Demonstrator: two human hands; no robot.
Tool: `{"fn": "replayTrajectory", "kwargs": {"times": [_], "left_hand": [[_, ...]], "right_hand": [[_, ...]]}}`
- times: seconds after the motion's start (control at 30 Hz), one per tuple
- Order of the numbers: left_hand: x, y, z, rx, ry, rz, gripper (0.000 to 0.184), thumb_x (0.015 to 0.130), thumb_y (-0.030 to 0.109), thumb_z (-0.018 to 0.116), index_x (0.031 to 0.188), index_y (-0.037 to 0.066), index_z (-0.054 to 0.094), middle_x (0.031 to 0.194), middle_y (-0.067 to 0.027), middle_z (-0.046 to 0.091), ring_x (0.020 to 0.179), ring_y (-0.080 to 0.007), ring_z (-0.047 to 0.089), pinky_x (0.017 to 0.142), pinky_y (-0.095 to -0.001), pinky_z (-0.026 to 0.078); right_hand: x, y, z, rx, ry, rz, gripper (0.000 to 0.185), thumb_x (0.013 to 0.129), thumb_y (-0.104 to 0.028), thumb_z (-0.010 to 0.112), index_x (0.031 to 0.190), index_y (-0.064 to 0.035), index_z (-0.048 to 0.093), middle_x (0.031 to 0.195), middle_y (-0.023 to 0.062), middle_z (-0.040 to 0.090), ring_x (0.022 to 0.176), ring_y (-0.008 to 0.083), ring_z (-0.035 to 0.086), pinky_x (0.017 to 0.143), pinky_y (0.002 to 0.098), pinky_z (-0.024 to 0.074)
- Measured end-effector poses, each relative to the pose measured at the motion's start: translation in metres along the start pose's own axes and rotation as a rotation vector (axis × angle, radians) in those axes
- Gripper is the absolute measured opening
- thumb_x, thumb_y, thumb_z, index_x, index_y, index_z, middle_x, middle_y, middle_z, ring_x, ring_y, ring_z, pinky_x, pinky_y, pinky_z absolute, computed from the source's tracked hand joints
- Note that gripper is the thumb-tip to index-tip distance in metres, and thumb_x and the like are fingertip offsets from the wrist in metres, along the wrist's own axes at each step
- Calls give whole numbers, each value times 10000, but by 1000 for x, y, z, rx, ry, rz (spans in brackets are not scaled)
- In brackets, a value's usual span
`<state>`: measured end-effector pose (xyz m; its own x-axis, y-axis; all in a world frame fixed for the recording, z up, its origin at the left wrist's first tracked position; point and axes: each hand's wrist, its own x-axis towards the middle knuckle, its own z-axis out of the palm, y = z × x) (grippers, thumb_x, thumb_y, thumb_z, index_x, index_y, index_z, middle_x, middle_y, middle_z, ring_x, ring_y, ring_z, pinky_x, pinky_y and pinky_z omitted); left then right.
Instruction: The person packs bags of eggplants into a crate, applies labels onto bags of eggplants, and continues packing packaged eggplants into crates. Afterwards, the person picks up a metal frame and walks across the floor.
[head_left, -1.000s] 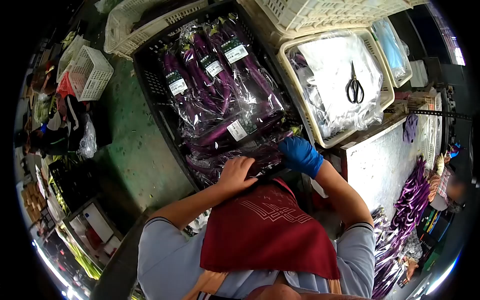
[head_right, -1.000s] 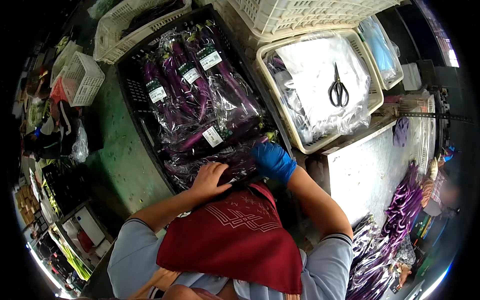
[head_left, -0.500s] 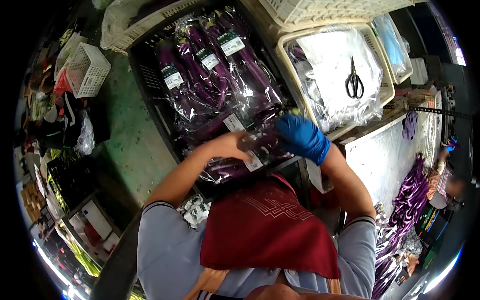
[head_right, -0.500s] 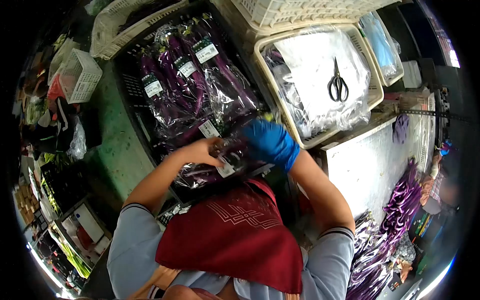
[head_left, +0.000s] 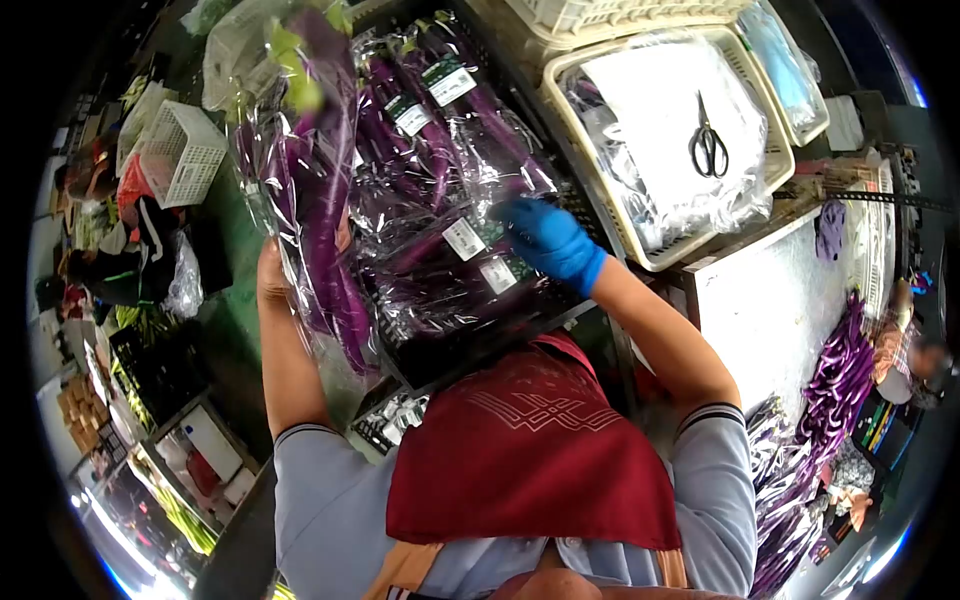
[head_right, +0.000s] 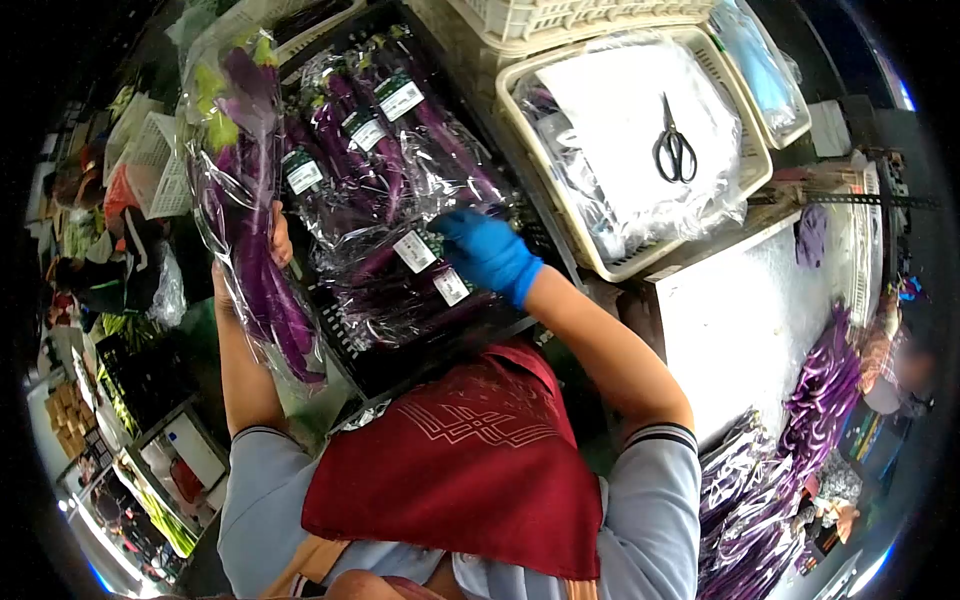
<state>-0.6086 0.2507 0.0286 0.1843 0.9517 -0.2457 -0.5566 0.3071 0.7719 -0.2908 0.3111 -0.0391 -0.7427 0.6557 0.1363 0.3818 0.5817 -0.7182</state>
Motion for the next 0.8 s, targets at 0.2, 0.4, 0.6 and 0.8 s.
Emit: {"fn": "replayTrajectory", "kwargs": {"times": [0.2, 0.4, 0.6, 0.8], "left_hand": [[-38, -1, -17, -47, 55, 115, 762, 644, 428, 660, 1173, -48, 385, 786, -64, 458, 617, -141, 426, 599, -252, 346], [-94, -9, -59, 18, 250, 182, 744, 652, 440, 663, 1144, -42, 382, 753, -80, 460, 601, -159, 438, 566, -265, 357], [-111, -13, -77, 22, 278, 203, 679, 681, 431, 647, 1112, -35, 404, 717, -94, 463, 571, -169, 447, 525, -270, 359], [-89, -11, -56, -48, 315, 236, 637, 683, 404, 655, 1085, -30, 419, 688, -96, 463, 552, -174, 450, 501, -274, 354]], "right_hand": [[33, 41, 100, -552, -318, -73, 366, 749, -226, 565, 1097, -117, 541, 1224, 126, 450, 1110, 290, 435, 906, 472, 337], [35, -2, 50, -623, -686, -254, 330, 697, -339, 594, 970, -154, 592, 1060, 58, 505, 1068, 249, 429, 930, 451, 309], [8, 11, 20, -192, -479, -490, 356, 647, -205, 646, 982, -117, 562, 915, 89, 561, 823, 278, 551, 776, 383, 431], [77, 6, 42, -206, -1001, 12, 259, 693, -203, 572, 923, -84, 566, 857, 126, 592, 813, 301, 581, 712, 400, 456]]}}
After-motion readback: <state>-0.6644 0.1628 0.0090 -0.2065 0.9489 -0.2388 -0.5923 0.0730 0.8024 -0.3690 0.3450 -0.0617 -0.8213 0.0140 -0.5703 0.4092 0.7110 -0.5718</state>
